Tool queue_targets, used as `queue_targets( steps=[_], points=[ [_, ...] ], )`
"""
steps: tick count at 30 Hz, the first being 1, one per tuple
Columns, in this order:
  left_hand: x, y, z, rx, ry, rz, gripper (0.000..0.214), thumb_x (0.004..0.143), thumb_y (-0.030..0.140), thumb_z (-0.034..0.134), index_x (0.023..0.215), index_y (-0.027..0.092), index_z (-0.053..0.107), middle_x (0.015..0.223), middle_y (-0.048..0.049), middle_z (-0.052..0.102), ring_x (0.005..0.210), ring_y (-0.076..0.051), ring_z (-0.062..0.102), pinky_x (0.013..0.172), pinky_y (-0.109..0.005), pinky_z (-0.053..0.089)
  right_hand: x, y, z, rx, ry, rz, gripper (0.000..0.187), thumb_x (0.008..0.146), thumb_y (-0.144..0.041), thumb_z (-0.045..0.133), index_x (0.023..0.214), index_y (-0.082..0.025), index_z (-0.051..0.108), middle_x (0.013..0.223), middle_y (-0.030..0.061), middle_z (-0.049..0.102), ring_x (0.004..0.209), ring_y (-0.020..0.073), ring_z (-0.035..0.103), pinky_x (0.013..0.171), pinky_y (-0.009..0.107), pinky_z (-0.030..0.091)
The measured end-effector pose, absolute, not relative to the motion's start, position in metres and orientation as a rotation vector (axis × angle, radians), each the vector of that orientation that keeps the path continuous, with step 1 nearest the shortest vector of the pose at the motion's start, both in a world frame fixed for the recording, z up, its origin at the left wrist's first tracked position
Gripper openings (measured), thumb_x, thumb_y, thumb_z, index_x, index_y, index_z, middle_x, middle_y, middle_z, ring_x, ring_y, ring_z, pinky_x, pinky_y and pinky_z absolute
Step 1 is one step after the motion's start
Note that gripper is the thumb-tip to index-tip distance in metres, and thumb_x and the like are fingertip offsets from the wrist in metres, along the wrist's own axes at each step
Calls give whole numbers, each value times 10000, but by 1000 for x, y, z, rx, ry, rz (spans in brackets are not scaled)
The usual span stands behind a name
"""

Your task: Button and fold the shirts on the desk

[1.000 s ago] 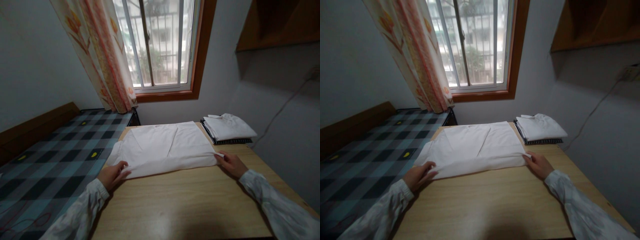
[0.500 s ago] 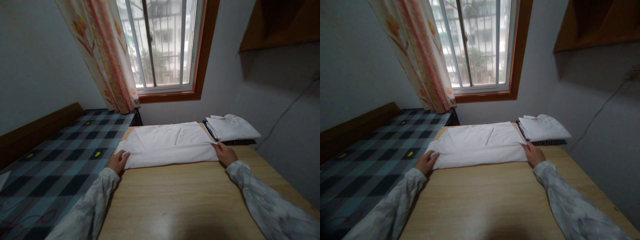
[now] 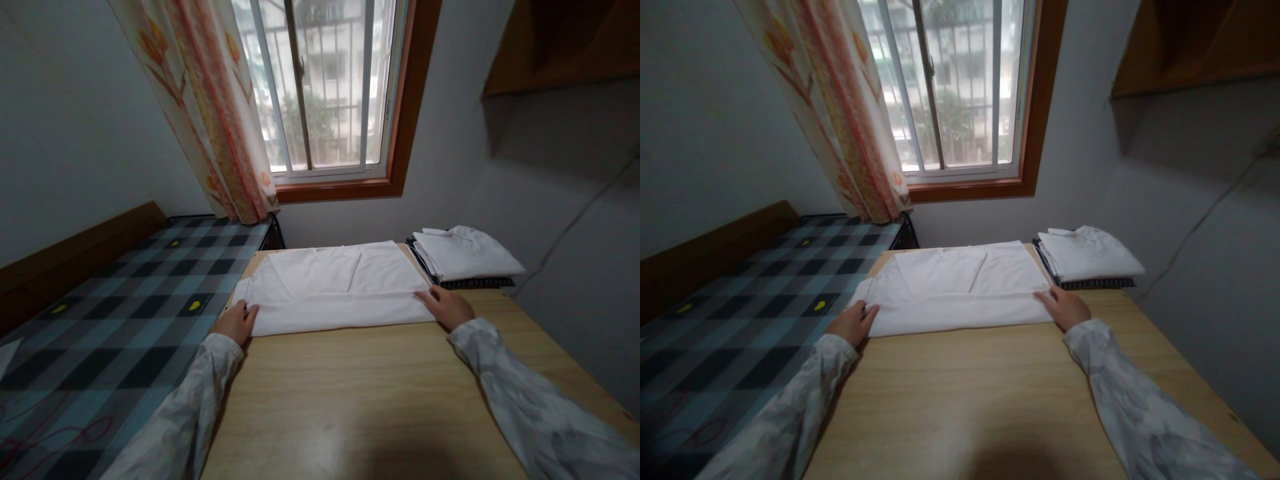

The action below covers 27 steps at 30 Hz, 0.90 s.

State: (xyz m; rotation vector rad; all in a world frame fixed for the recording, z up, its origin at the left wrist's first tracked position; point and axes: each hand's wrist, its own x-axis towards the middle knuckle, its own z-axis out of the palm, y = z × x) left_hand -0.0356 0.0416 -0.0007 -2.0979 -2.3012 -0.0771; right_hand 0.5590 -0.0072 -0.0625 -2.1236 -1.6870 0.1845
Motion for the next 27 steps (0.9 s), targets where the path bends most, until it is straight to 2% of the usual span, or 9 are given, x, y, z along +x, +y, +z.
queue_targets(
  steps=[5,8,11,13,16,18,20,24,27],
  points=[
    [-34,36,-2,-2062,-2274,-192,378,1096,459,328,1179,207,597,1035,-137,786,918,-286,757,753,-336,488,569,-14,-64,-1922,-1688,246,354,982,-558,525,934,-248,689,826,61,763,745,238,687,670,308,408],
    [-28,36,-6,-2008,-2302,-242,404,1110,447,301,1254,204,590,996,-138,785,897,-292,759,746,-340,494,570,-9,-71,-1910,-1573,256,354,990,-540,521,1026,-240,705,885,79,793,805,257,722,697,314,442],
    [-23,36,-6,-2027,-2310,-241,408,1113,434,305,1294,198,585,1010,-140,786,932,-295,762,769,-347,514,565,-3,-75,-2003,-1595,183,341,1011,-520,514,1008,-240,709,874,84,786,793,260,713,674,314,419],
    [-22,33,-2,-2048,-2284,-260,419,1102,448,344,1330,188,578,1089,-156,784,970,-305,762,800,-371,539,560,-2,-76,-2064,-1611,151,318,1013,-509,530,997,-237,693,839,75,763,748,252,690,650,313,403],
    [-23,25,9,-2053,-2071,-411,498,1062,486,442,1414,151,557,1359,-222,698,1157,-354,717,935,-453,559,553,-9,-70,-2044,-1608,19,329,1001,-514,566,1082,-210,660,896,92,746,764,260,676,682,337,452],
    [-17,17,15,-2061,-1834,-555,544,1047,479,484,1469,139,536,1523,-236,588,1319,-387,630,1076,-525,509,543,-18,-61,-1907,-1671,-162,368,999,-497,569,1161,-174,642,1018,143,737,898,298,681,807,396,515],
    [0,10,15,-2144,-1596,-663,539,1058,435,482,1519,156,514,1599,-208,531,1427,-379,549,1186,-563,430,526,-27,-48,-1722,-1778,-308,381,1008,-451,558,1226,-147,633,1151,190,714,1074,340,655,973,471,518],
    [62,7,-6,-2614,-1167,-533,515,1108,313,368,1604,222,472,1699,-106,449,1588,-280,385,1314,-523,293,474,-32,-29,-1393,-2091,-217,478,1034,-407,534,1438,-155,580,1485,192,614,1406,339,535,1210,524,406],
    [99,18,-30,-2848,-1090,-380,581,1122,408,365,1672,222,394,1757,-91,345,1629,-266,315,1323,-503,292,444,-17,-36,-1364,-2296,-55,605,1072,-476,456,1608,-198,474,1704,148,425,1590,330,357,1290,556,302]
  ],
)
